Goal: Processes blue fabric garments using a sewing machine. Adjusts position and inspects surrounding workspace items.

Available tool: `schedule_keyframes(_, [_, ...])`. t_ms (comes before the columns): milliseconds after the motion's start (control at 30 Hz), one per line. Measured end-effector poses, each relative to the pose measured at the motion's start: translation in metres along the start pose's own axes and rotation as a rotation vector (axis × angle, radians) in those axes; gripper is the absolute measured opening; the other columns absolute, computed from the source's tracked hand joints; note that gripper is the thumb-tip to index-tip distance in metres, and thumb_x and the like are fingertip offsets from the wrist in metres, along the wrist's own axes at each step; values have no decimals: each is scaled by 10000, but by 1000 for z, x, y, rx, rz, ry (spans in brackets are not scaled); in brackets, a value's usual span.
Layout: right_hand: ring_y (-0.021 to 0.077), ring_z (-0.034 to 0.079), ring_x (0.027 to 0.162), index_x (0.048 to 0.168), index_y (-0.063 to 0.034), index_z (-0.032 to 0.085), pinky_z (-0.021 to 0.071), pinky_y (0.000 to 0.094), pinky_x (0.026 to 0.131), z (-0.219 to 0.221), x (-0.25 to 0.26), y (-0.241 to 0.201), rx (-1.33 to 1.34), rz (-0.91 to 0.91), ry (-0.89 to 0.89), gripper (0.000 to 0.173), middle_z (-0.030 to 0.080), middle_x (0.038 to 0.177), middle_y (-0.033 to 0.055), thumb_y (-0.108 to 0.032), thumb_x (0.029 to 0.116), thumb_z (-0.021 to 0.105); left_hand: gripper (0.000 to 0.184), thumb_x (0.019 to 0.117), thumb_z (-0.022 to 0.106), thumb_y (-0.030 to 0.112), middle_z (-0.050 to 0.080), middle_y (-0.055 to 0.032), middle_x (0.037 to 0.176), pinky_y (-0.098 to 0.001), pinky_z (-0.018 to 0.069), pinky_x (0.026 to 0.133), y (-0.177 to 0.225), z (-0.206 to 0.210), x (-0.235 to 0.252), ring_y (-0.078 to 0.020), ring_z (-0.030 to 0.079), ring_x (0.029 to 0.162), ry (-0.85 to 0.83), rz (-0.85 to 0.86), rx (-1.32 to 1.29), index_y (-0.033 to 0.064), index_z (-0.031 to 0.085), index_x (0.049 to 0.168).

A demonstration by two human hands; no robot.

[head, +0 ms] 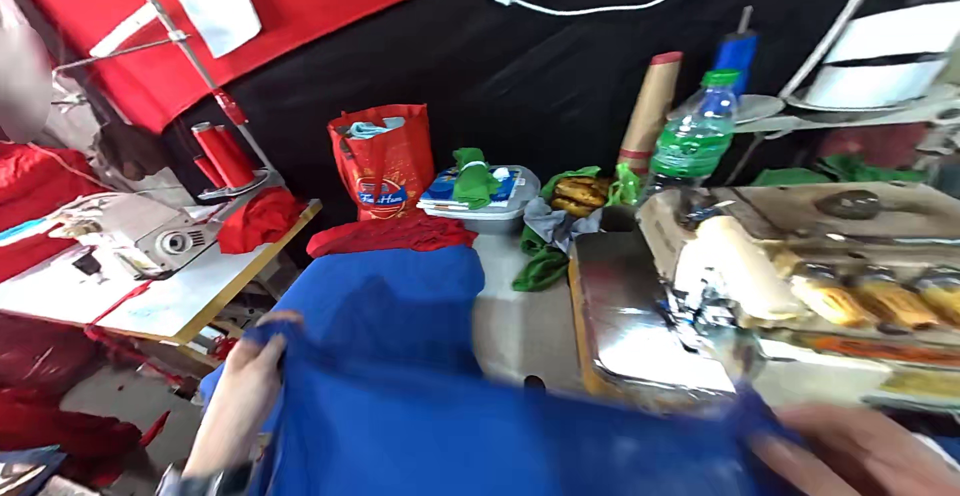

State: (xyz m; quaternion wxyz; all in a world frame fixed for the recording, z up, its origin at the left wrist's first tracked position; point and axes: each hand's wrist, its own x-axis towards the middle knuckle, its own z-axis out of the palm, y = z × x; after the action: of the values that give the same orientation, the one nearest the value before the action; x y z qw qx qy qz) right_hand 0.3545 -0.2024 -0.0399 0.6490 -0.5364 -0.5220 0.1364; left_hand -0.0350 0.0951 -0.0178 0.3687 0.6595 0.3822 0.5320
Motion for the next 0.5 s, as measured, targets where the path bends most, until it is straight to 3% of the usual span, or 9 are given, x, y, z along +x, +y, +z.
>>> schedule_keyframes(67, [-46,657,864,1181,-30,562,584,188,784,23,19,17,-113,67,200,271,688,965,-113,-35,923,643,230,1066,469,122,686,-48,1070,-363,551,878,-7,42,40,-108,656,956,62,-17,282,38,639,1196])
schedule_keyframes(100, [-46,651,814,1189,17,561,576,169,736,31,24,26,-176,79,275,306,684,939,-66,-67,909,651,264,1068,498,117,683,-186,1140,-516,513,938,-13,64,55,-266,661,1041,44,7,404,-35,630,1239])
schedule_keyframes(133, [-39,639,768,1195,37,574,560,160,690,36,25,33,-231,77,325,331,688,923,-27,-106,908,656,314,1057,525,113,644,-298,1221,-646,457,987,-19,84,62,-425,630,1140,-7,31,506,-83,596,1292])
schedule_keyframes(200, [-34,641,731,1210,27,587,550,155,658,39,25,40,-292,47,352,344,714,899,-8,-167,933,652,449,1008,607,159,529,-379,1351,-749,367,1027,-25,124,53,-575,496,1263,-99,191,582,-115,532,1356])
schedule_keyframes(267, [-40,651,746,1215,0,596,559,143,669,41,23,45,-288,18,352,325,716,902,-24,-197,960,640,418,986,615,196,536,-332,1370,-690,392,1058,-9,172,7,-527,485,1304,-146,467,547,-88,591,1293])
schedule_keyframes(333, [-36,659,761,1203,-7,609,558,138,679,43,24,47,-294,-7,351,310,719,914,-12,-208,968,631,270,993,617,208,627,-226,1253,-491,475,1039,14,223,-58,-356,581,1224,-189,710,398,0,681,1152])
schedule_keyframes(400, [-29,660,756,1170,0,633,556,136,687,42,24,48,-314,-39,375,290,723,891,-1,-212,971,627,174,1015,594,192,645,-134,1187,-355,470,1040,30,260,-110,-235,601,1181,-300,837,254,92,668,1137])
schedule_keyframes(500, [4,636,690,1168,26,608,559,189,623,17,18,50,-255,-19,525,249,683,837,-10,-139,983,584,190,1055,515,242,629,-82,1202,-308,392,1124,25,287,-138,-194,554,1246,-311,873,247,126,626,1157])
